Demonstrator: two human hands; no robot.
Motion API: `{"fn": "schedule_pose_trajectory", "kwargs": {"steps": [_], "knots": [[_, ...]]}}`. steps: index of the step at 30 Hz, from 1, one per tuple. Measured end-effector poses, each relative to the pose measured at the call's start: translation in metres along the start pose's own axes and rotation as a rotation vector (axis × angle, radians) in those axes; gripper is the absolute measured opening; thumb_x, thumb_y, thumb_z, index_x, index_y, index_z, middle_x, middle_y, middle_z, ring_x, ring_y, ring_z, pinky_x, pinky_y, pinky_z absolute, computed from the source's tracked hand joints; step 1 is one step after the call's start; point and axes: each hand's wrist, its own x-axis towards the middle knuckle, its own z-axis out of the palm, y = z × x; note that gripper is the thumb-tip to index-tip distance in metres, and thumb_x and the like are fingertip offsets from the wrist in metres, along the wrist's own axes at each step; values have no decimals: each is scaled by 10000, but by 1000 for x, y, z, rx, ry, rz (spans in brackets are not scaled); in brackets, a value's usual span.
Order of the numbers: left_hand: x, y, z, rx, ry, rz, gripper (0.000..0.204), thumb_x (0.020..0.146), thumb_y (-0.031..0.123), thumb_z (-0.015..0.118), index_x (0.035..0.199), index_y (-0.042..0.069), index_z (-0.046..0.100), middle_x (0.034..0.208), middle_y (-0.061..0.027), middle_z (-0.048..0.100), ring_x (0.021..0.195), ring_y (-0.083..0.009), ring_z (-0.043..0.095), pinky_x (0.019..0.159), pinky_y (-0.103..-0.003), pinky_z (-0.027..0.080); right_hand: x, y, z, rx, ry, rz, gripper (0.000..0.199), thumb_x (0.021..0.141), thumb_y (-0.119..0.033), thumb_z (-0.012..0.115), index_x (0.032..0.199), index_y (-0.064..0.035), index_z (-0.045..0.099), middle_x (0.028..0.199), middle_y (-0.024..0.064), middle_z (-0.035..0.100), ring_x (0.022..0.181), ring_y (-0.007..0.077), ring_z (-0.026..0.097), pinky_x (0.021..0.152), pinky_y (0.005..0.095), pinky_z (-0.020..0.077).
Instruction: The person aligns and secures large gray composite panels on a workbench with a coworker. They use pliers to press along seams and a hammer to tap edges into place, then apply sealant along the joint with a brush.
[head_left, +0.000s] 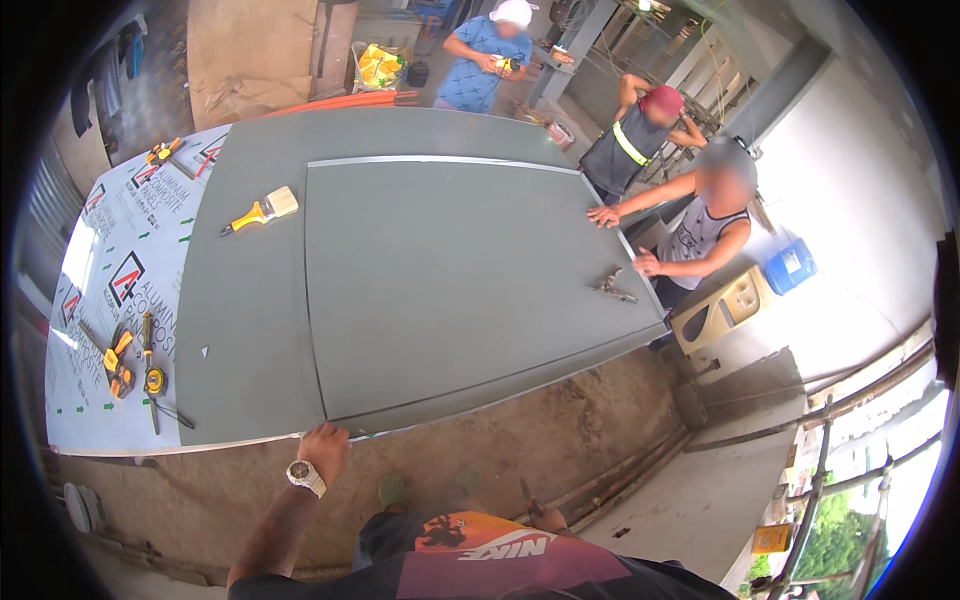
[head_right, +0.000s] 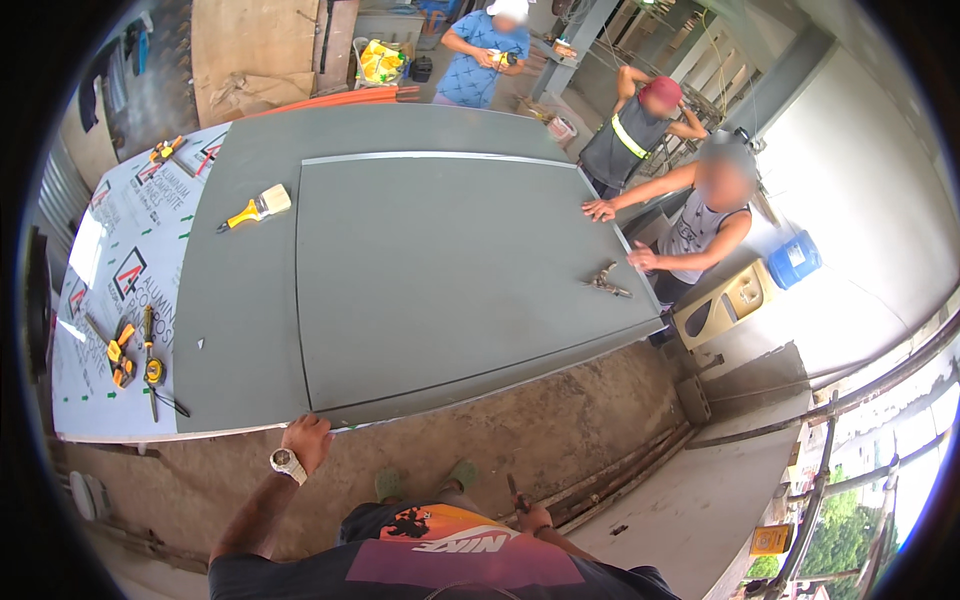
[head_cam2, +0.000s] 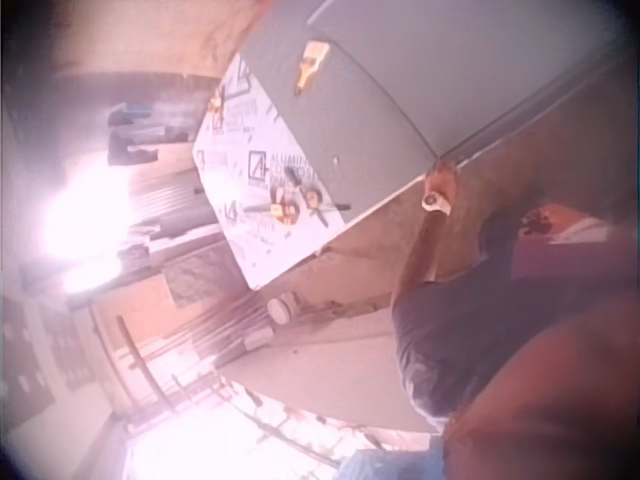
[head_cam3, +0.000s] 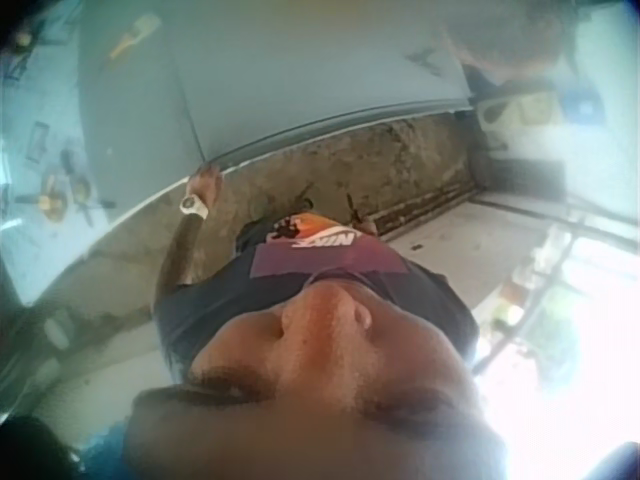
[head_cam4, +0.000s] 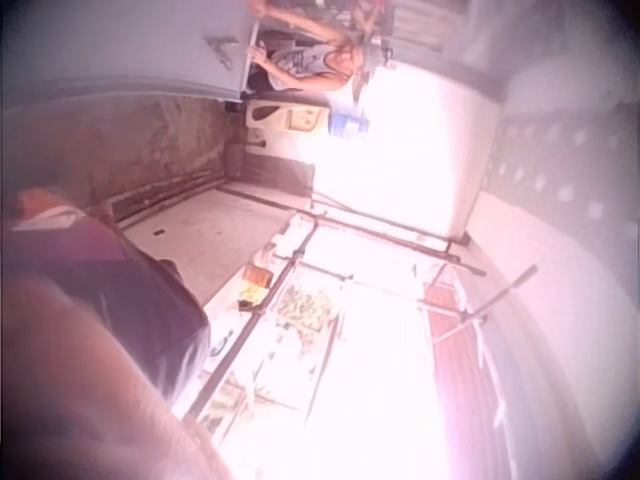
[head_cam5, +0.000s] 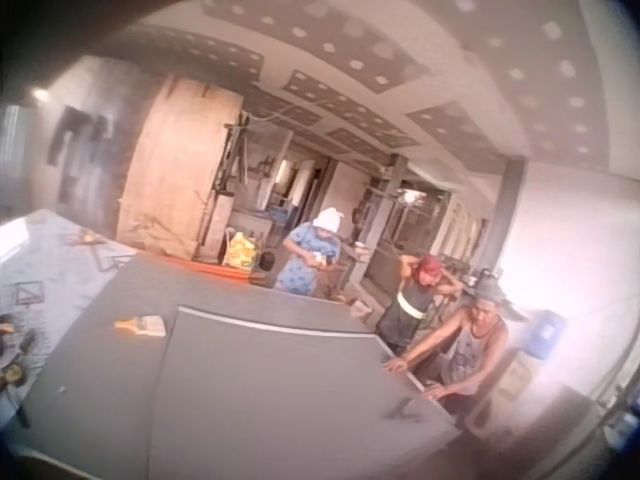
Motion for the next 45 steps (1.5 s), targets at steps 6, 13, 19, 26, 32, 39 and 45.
{"fn": "schedule_pose_trajectory", "kwargs": {"steps": [6, 13, 19, 26, 32, 39, 45], "knots": [[0, -3, 1, 20, 48, 70, 153, 783, 115, 746, 827, 90, 601, 852, -114, 601, 864, -346, 641, 744, -491, 533, -10, -31, -19, 13, -38, 46, 467, 927, -470, 612, 1248, -144, 704, 1177, 210, 727, 1150, 435, 662, 964, 533, 526], [2, -2, 0, 23, 75, 149, 155, 746, 90, 734, 808, 90, 592, 827, -103, 573, 830, -339, 621, 724, -481, 526, -7, -30, -4, 29, 23, 55, 493, 884, -461, 693, 1104, -23, 744, 1044, 198, 763, 1052, 356, 732, 888, 473, 571], [5, -4, 5, 39, 39, 202, 153, 747, 104, 729, 818, 100, 594, 848, -90, 578, 838, -328, 623, 725, -481, 529, 9, 19, 38, 25, 35, 2, 499, 878, -440, 698, 1193, -53, 722, 1124, 222, 742, 1089, 390, 706, 908, 500, 558], [8, -7, -11, 26, -119, 86, 169, 816, 163, 725, 914, 91, 609, 923, -126, 624, 904, -369, 657, 758, -516, 543, -11, -9, 28, -11, -126, 13, 448, 931, -440, 669, 1160, -59, 725, 1095, 199, 747, 1024, 390, 711, 855, 499, 564], [18, 3, -6, -12, -202, -12, 198, 817, 174, 712, 934, 55, 605, 955, -175, 637, 930, -418, 650, 788, -534, 538, 5, 13, 47, 4, -34, 70, 385, 942, -433, 671, 1039, -67, 743, 950, 158, 747, 891, 307, 737, 755, 469, 572], [11, -1, -10, -40, -150, -3, 189, 809, 149, 712, 921, 55, 594, 954, -173, 631, 923, -416, 636, 776, -538, 525, 7, 7, 53, 65, -36, -10, 397, 935, -429, 673, 980, -41, 743, 859, 158, 738, 814, 316, 733, 713, 478, 569], [9, -9, -7, -132, -128, -19, 204, 803, 145, 734, 904, 61, 579, 917, -151, 617, 895, -400, 624, 751, -518, 518, 4, 4, 48, 58, -81, 24, 422, 936, -451, 653, 1018, -48, 750, 919, 177, 738, 866, 328, 734, 749, 481, 577]]}}
